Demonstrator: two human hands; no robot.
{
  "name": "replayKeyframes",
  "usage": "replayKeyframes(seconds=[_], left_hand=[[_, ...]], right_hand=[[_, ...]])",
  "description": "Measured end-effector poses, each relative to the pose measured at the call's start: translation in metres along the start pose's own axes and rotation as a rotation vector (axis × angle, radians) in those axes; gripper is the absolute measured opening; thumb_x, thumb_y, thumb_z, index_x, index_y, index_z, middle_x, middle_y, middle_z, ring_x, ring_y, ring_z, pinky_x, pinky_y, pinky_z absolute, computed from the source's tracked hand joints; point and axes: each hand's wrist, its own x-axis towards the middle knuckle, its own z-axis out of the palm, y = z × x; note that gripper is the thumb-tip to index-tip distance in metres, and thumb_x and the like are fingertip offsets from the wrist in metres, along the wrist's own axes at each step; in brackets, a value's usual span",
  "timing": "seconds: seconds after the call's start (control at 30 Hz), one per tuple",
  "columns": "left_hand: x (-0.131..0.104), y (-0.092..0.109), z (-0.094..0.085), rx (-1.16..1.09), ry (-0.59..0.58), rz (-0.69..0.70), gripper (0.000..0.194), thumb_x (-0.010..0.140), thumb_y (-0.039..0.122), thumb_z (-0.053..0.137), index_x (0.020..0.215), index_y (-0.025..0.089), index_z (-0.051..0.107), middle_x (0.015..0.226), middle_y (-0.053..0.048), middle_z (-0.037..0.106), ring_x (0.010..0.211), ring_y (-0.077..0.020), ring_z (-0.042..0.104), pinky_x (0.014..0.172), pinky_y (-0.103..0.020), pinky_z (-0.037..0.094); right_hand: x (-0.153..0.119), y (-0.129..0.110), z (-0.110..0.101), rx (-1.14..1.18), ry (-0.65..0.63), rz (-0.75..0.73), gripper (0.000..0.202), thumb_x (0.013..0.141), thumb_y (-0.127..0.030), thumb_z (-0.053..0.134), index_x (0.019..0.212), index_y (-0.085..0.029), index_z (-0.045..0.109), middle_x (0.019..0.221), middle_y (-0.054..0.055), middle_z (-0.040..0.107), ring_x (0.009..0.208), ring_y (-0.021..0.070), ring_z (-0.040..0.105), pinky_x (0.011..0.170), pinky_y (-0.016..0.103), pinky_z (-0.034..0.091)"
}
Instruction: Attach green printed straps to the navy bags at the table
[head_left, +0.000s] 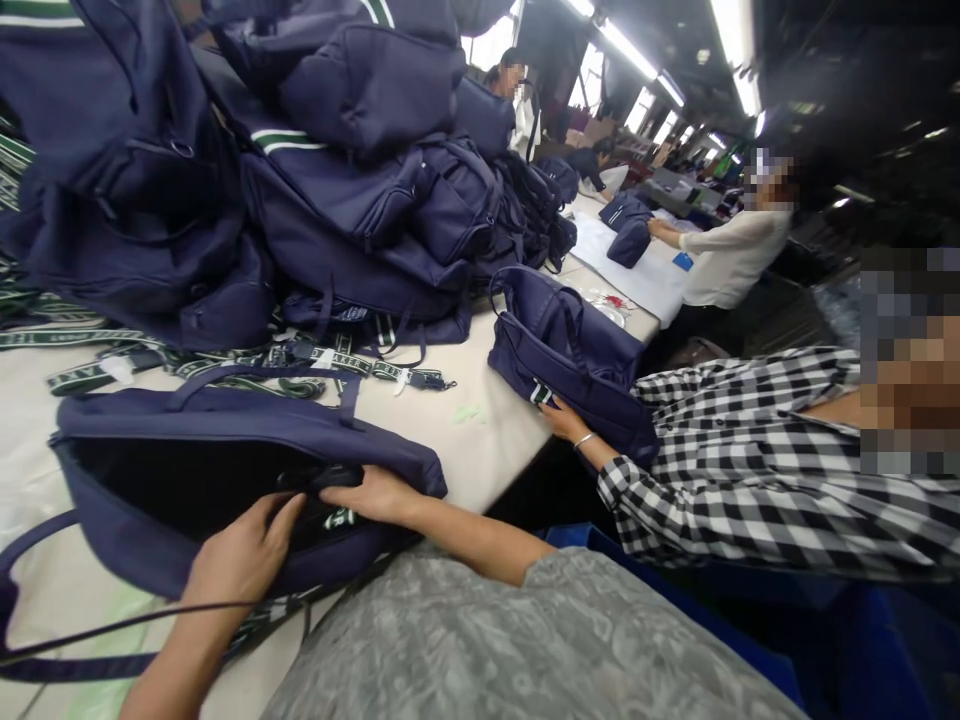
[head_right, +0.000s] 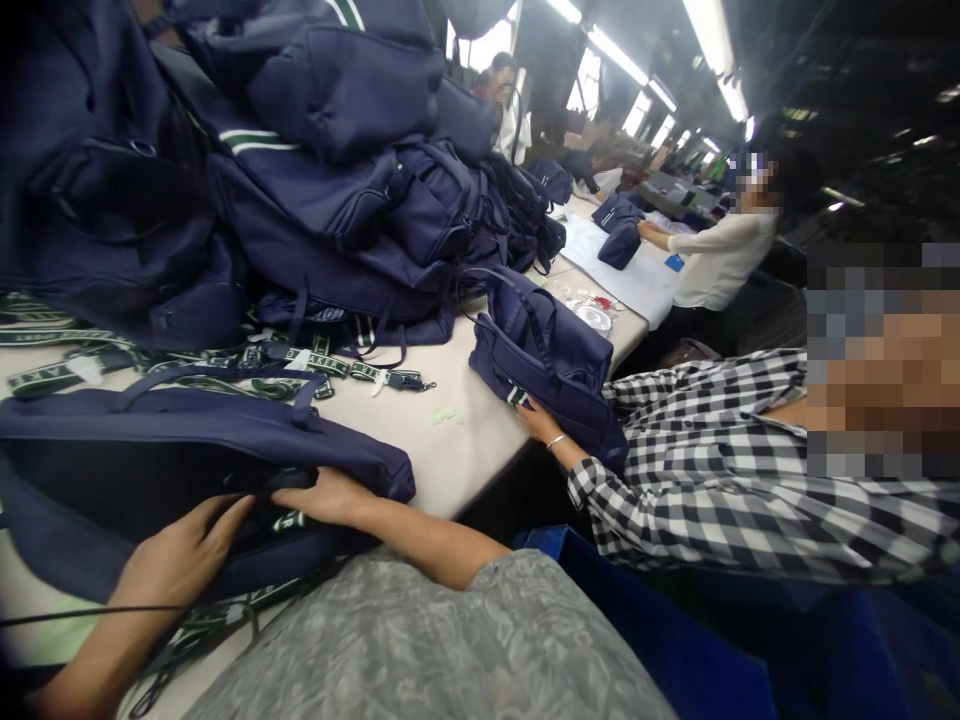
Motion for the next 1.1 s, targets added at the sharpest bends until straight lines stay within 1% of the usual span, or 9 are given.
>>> replayKeyframes(seconds=[0.1, 0.27, 0.33, 0.43, 0.53, 0.67, 0.83, 1.0, 1.1], left_hand=[[-0.003, 0.001, 0.002, 0.133, -0.078, -0.01, 0.043, 0.063, 0.062, 0.06, 0.083, 0.026, 0.07, 0.09, -0.012, 0.073, 0.086, -0.0389, 0.068, 0.082, -0.047, 0.051], [-0.003, 0.014, 0.007, -0.151, -0.228, 0.007, 0.09, 0.047, 0.057, 0.079, 0.126, 0.02, 0.055, 0.121, -0.014, 0.066, 0.115, -0.0362, 0.059, 0.1, -0.044, 0.046], [0.001, 0.019, 0.011, -0.22, -0.338, 0.022, 0.092, 0.051, 0.055, 0.079, 0.13, 0.018, 0.049, 0.124, -0.013, 0.064, 0.116, -0.0328, 0.059, 0.101, -0.043, 0.045], [0.009, 0.018, 0.021, -0.225, -0.383, -0.036, 0.082, 0.054, 0.053, 0.076, 0.121, 0.013, 0.051, 0.115, -0.014, 0.068, 0.108, -0.0311, 0.063, 0.099, -0.042, 0.048], [0.018, 0.01, 0.029, -0.167, -0.38, -0.115, 0.076, 0.053, 0.049, 0.076, 0.114, 0.011, 0.052, 0.105, -0.015, 0.07, 0.1, -0.0313, 0.066, 0.092, -0.041, 0.051], [0.029, 0.012, 0.03, 0.104, -0.276, -0.19, 0.077, 0.059, 0.043, 0.07, 0.122, 0.006, 0.048, 0.108, -0.022, 0.068, 0.101, -0.0347, 0.066, 0.088, -0.041, 0.051], [0.037, 0.027, 0.027, 0.253, -0.149, -0.21, 0.085, 0.067, 0.04, 0.063, 0.139, 0.007, 0.033, 0.113, -0.024, 0.065, 0.105, -0.038, 0.064, 0.089, -0.044, 0.048], [0.043, 0.029, 0.028, -0.169, 0.131, -0.246, 0.069, 0.06, 0.037, 0.067, 0.123, 0.014, 0.05, 0.102, -0.015, 0.067, 0.097, -0.031, 0.065, 0.084, -0.04, 0.051], [0.046, 0.026, 0.025, -0.561, 0.161, -0.341, 0.048, 0.052, 0.035, 0.07, 0.094, 0.015, 0.058, 0.079, -0.006, 0.065, 0.074, -0.0236, 0.064, 0.068, -0.035, 0.053]], right_hand=[[-0.001, 0.002, -0.002, 0.201, 0.091, 0.058, 0.047, 0.072, -0.043, 0.075, 0.112, -0.021, 0.065, 0.115, 0.006, 0.066, 0.118, 0.029, 0.056, 0.106, 0.043, 0.04], [0.003, -0.001, 0.003, 0.774, -0.164, -0.012, 0.041, 0.072, -0.038, 0.076, 0.105, -0.017, 0.066, 0.102, 0.005, 0.07, 0.102, 0.0231, 0.063, 0.097, 0.039, 0.048], [0.004, -0.003, 0.004, 0.897, -0.271, 0.006, 0.042, 0.066, -0.037, 0.08, 0.1, -0.016, 0.066, 0.096, 0.005, 0.07, 0.097, 0.0223, 0.064, 0.096, 0.038, 0.047], [0.007, -0.002, 0.001, 0.892, -0.308, 0.044, 0.036, 0.064, -0.035, 0.081, 0.092, -0.017, 0.067, 0.089, 0.003, 0.069, 0.097, 0.0208, 0.063, 0.102, 0.037, 0.041], [0.007, 0.001, -0.007, 0.742, -0.156, 0.036, 0.024, 0.071, -0.035, 0.076, 0.085, -0.017, 0.068, 0.09, 0.004, 0.069, 0.105, 0.0212, 0.06, 0.107, 0.038, 0.034], [0.002, -0.003, -0.025, 0.687, -0.083, 0.107, 0.025, 0.072, -0.028, 0.074, 0.093, -0.016, 0.069, 0.114, 0.009, 0.066, 0.12, 0.0247, 0.053, 0.109, 0.043, 0.034], [0.004, -0.02, -0.057, 0.826, -0.144, 0.048, 0.047, 0.068, -0.022, 0.075, 0.113, -0.013, 0.064, 0.136, 0.016, 0.054, 0.125, 0.0268, 0.053, 0.107, 0.045, 0.039], [0.018, -0.015, -0.066, 0.563, 0.007, -0.05, 0.046, 0.072, -0.016, 0.068, 0.118, -0.015, 0.064, 0.123, 0.012, 0.065, 0.113, 0.0214, 0.062, 0.107, 0.042, 0.04], [0.013, -0.009, -0.064, 0.448, 0.008, -0.099, 0.038, 0.075, -0.023, 0.066, 0.112, -0.013, 0.067, 0.102, 0.012, 0.072, 0.092, 0.0206, 0.069, 0.091, 0.041, 0.051]])
